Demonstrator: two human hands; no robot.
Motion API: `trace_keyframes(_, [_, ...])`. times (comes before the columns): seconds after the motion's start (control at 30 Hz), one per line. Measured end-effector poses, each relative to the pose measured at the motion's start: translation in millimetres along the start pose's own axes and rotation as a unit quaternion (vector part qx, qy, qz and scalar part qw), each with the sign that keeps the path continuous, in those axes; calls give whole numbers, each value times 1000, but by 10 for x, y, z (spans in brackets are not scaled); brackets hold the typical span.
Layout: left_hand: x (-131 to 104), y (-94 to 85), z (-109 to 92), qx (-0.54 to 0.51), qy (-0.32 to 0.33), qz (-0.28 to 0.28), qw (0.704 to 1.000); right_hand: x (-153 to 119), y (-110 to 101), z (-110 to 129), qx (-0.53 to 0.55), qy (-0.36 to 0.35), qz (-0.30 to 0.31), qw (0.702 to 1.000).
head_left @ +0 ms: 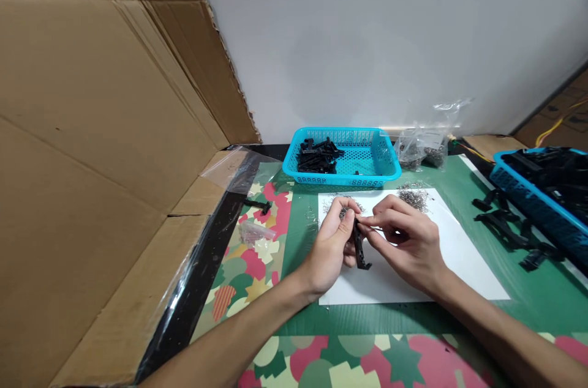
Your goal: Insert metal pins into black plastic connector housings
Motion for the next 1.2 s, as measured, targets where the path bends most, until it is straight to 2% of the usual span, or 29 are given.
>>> trace_keyframes(0.27, [13, -31, 21, 3, -1, -18, 1000, 15, 19, -64, 36, 18, 19, 999])
trace_keyframes(0.4, [19, -53, -48, -3, 13, -25, 1000, 9, 48, -193, 93, 105, 52, 989])
trace_keyframes(0.53, [53, -88, -152, 15, 52, -17, 998, -14, 30, -316, 119, 183, 51, 975])
trace_keyframes(0.6, [67, -132, -206, 45, 84, -27, 995, 14, -4, -298, 93, 167, 45, 981])
trace_keyframes(0.7, [63, -189, -284, 113, 143, -46, 982, 79, -43, -174, -10, 83, 48, 995])
trace_keyframes(0.8, [41, -211, -324, 175, 175, -54, 967, 100, -58, -64, -94, -3, 52, 994])
trace_keyframes(0.9, [18, -198, -361, 251, 190, -52, 948, 87, -125, -64, -134, -48, 40, 989])
trace_keyframes(1.0, [0, -178, -403, 351, 197, -54, 914, 73, -212, -115, -159, -76, 37, 984])
trace_keyframes(1.07, [-21, -158, -444, 423, 215, -61, 878, 74, -259, -152, -165, -83, 46, 982])
trace_keyframes(1.2, [-74, -63, -476, 512, 263, -42, 816, 77, -286, -210, -142, -74, 102, 982])
Point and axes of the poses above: each hand's wrist, its own x-axis towards the middle knuckle, its own y-axis out of the palm, z = x × y, the point moved 8 cm from there along x, towards the middle knuckle, and after that the axes turned 5 degrees about -x, right-handed, at the moved point
